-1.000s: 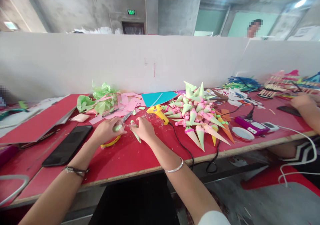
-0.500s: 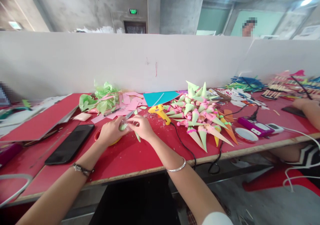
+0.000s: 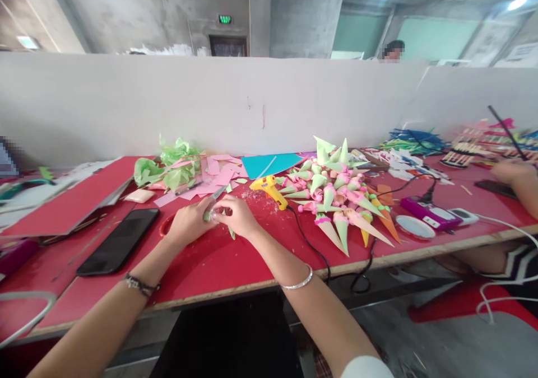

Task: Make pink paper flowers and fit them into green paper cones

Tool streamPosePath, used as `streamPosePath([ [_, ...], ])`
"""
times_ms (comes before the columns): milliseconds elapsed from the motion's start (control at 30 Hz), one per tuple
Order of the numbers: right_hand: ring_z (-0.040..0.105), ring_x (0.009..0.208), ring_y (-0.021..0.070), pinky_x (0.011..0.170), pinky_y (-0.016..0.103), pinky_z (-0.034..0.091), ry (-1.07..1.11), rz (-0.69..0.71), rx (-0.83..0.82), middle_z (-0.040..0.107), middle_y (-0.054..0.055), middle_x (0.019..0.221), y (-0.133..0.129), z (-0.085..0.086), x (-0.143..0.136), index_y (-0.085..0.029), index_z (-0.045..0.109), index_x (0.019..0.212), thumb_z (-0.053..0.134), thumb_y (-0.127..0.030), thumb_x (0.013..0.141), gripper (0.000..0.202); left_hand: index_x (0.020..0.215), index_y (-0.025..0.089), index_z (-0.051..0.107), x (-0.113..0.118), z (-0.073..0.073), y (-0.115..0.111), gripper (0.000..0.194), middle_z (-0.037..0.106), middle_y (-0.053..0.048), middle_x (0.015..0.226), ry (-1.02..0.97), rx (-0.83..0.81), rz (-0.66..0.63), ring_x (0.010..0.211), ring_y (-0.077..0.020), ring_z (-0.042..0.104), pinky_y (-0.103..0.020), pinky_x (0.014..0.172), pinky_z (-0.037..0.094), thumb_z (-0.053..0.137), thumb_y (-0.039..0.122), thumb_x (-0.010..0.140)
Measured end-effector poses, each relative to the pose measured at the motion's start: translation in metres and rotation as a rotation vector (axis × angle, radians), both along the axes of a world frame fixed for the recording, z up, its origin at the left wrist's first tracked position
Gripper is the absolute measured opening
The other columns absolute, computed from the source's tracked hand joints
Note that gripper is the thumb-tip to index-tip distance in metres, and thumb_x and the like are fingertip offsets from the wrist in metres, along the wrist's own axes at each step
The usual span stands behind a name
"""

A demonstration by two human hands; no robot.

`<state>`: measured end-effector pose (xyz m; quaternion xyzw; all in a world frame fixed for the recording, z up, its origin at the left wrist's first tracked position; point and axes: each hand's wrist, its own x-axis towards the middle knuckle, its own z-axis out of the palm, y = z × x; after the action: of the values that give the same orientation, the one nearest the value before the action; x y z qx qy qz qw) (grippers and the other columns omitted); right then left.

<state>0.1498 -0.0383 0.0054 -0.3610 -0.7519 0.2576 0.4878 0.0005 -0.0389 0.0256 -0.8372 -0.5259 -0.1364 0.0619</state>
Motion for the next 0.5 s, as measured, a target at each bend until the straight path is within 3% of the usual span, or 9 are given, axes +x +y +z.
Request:
streamPosePath([
  [300, 0.05, 0.063, 0.0106, 0.059, 0.023, 0.039, 0.047, -0.009, -0.026, 0.055, 0.001, 0.072, -0.0004, 0.0007, -0.002, -0.015, 0.061, 0.071, 0.055, -0.019, 0.072, 0.007, 0.106, 0.021, 0.049, 0.0002, -0.0034, 0.0029, 0.039, 0.064, -0.005, 0.089, -0.092, -0.026, -0.012, 0.08, -0.0232, 0.061, -0.026, 0.06, 0.041, 0.048, 0.043, 0.074],
  [500, 0.054, 0.062, 0.0119, 0.058, 0.023, 0.042, 0.318, -0.039, -0.192, 0.058, 0.0, 0.067, 0.0035, -0.001, 0.0002, -0.017, 0.059, 0.074, 0.055, -0.031, 0.072, 0.014, 0.105, 0.022, 0.048, -0.0004, -0.0016, 0.0029, 0.041, 0.065, -0.004, 0.081, -0.088, -0.024, 0.027, 0.075, -0.0223, 0.061, -0.025, 0.058, 0.039, 0.046, 0.048, 0.074],
])
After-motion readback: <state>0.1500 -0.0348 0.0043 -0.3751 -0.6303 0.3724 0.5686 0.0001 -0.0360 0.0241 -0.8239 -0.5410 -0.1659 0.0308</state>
